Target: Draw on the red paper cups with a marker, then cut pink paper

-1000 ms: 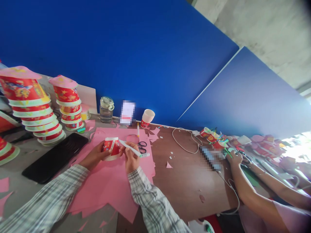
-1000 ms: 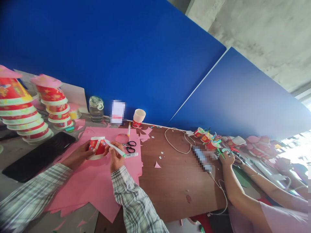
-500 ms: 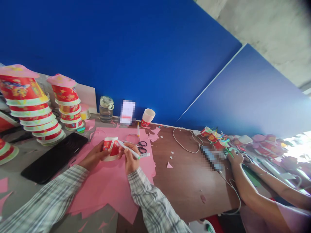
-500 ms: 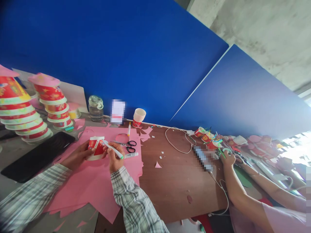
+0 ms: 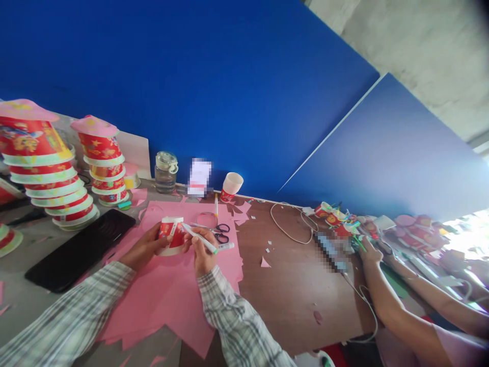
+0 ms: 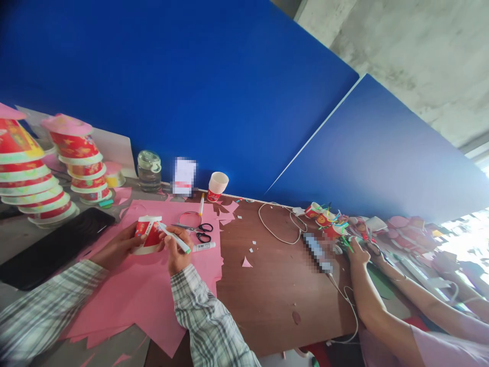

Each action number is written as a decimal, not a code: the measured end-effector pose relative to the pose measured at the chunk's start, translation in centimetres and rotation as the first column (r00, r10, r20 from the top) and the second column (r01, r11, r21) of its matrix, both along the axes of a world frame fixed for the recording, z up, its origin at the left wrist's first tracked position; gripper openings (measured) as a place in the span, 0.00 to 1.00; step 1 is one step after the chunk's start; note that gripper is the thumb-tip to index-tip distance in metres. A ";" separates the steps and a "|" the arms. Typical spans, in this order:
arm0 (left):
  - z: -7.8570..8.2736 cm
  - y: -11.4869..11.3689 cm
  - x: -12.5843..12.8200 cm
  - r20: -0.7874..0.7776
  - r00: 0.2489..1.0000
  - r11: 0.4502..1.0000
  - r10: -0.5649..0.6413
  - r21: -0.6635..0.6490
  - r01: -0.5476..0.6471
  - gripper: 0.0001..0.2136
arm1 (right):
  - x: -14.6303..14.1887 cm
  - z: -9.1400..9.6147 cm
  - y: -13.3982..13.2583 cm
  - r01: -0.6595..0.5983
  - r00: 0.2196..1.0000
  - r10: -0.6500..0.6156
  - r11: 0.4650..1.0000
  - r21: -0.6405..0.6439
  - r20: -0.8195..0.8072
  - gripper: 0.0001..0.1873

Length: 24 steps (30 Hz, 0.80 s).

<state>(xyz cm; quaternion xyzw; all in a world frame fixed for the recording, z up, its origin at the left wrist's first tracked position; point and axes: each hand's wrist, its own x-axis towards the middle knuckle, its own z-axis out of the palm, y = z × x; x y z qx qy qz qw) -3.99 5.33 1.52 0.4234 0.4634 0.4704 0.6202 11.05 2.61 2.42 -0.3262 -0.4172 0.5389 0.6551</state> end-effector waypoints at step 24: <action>0.4 -0.1 0.2 -0.014 1.000 1.000 -0.003 -0.020 0.003 0.37 | 0.0 0.3 0.1 0.027 0.998 -0.027 1.000 -0.002 0.063 0.20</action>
